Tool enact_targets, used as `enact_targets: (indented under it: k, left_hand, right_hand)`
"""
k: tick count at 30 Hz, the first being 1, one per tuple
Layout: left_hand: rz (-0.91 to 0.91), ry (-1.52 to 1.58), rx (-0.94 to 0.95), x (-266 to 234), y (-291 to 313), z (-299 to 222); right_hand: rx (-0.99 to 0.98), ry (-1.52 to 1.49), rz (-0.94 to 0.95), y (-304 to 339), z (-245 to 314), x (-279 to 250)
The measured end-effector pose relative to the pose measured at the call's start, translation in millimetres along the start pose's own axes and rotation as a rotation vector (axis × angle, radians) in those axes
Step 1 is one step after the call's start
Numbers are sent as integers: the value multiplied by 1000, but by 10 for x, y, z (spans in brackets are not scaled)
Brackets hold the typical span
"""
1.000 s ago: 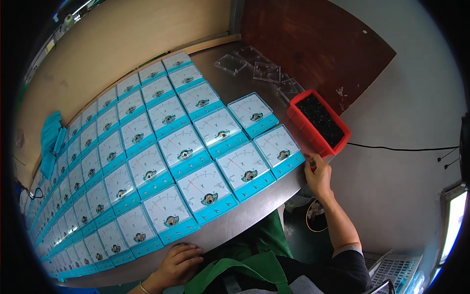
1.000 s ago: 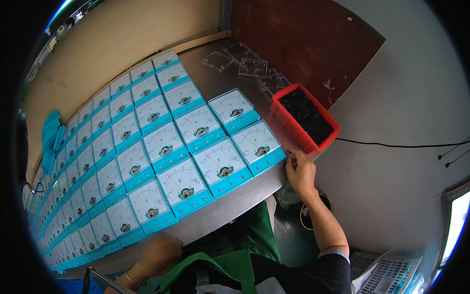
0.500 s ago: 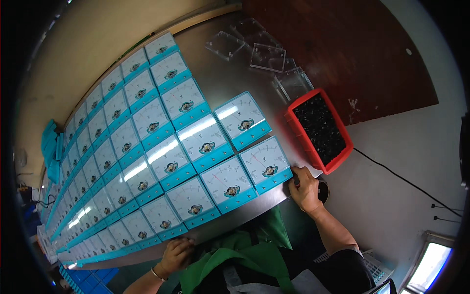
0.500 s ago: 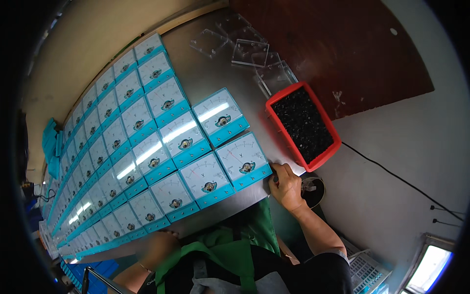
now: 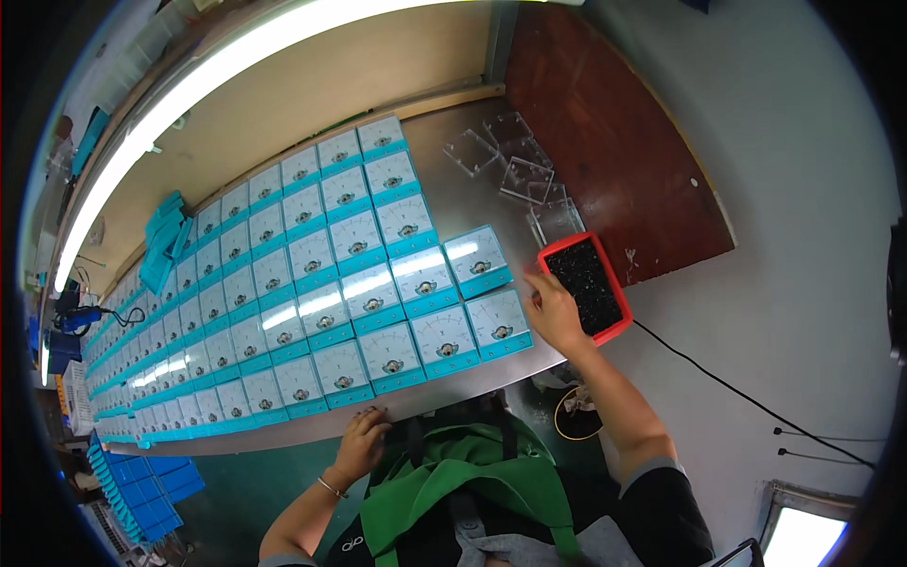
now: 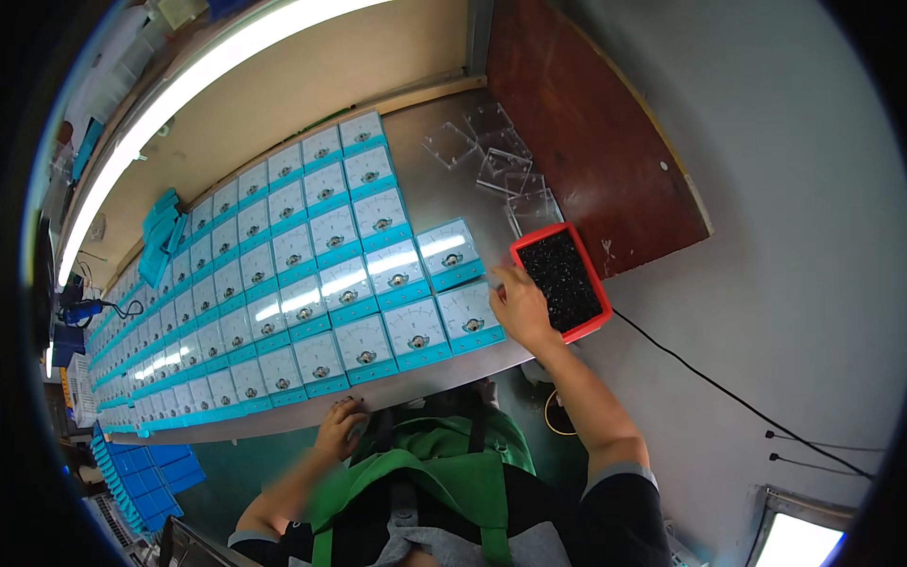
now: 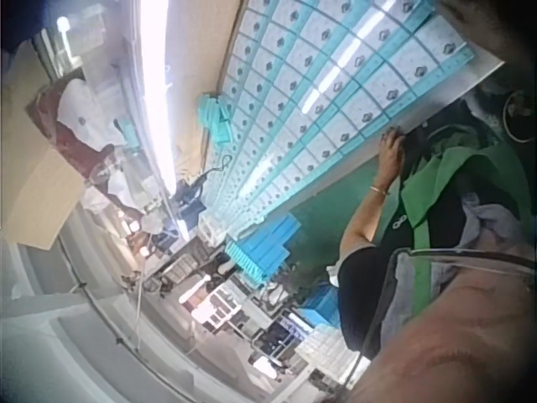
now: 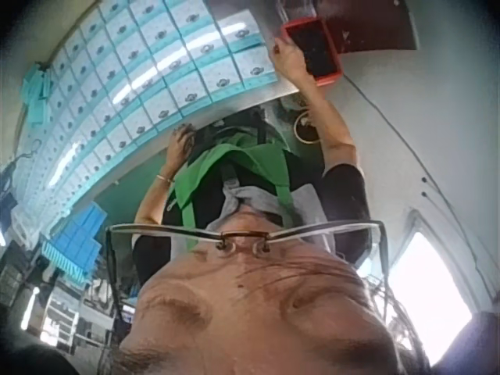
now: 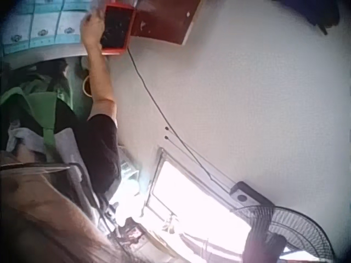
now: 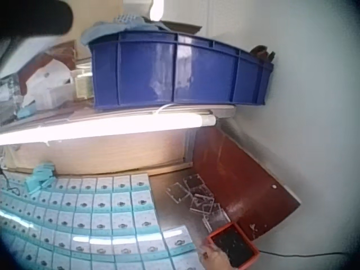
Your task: The person assembles a small teal electronic device by hand. They use a screwdriver to tighten screws on the front face and a metal tool to adjust internal components. The person then places a clear plastic cover over the device and secures it with screws before setting the finished unit on a table with many identical devices.
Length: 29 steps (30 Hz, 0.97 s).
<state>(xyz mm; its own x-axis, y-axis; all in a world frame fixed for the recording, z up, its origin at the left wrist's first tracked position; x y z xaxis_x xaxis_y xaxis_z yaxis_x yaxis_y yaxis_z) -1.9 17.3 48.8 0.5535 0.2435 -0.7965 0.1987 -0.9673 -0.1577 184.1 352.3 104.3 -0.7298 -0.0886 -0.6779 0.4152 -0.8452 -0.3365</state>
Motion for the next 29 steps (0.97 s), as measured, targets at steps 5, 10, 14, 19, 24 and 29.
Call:
enact_targets:
  k: [5, 10, 14, 19, 24, 29]
  left_hand:
    - [82, 254, -50, -96, -35, 103]
    - [163, 357, -162, -246, 172, 604]
    - [189, 348, -267, -314, 371, 887]
    - [167, 362, -350, -242, 261, 743]
    - [5, 487, -734, -155, 558, 560]
    - [-97, 576, -883, 202, 826, 544]
  right_hand:
    - [351, 115, 179, -423, -477, 849]
    - [297, 213, 141, -624, -505, 831]
    - [254, 297, 84, -984, -509, 630]
    - [187, 366, 204, -1351, -920, 967]
    - [218, 192, 17, -1631, -1184, 1069]
    - [36, 215, 109, -1571, -501, 804]
Point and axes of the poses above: each hand's wrist, its own y-axis away from the middle knuckle, its own x-axis out of the palm, z = x × y, the point moved 8 cm from there along -y, towards the middle knuckle, and after that the axes turned 14 degrees about -z, right-handed, at the moved point
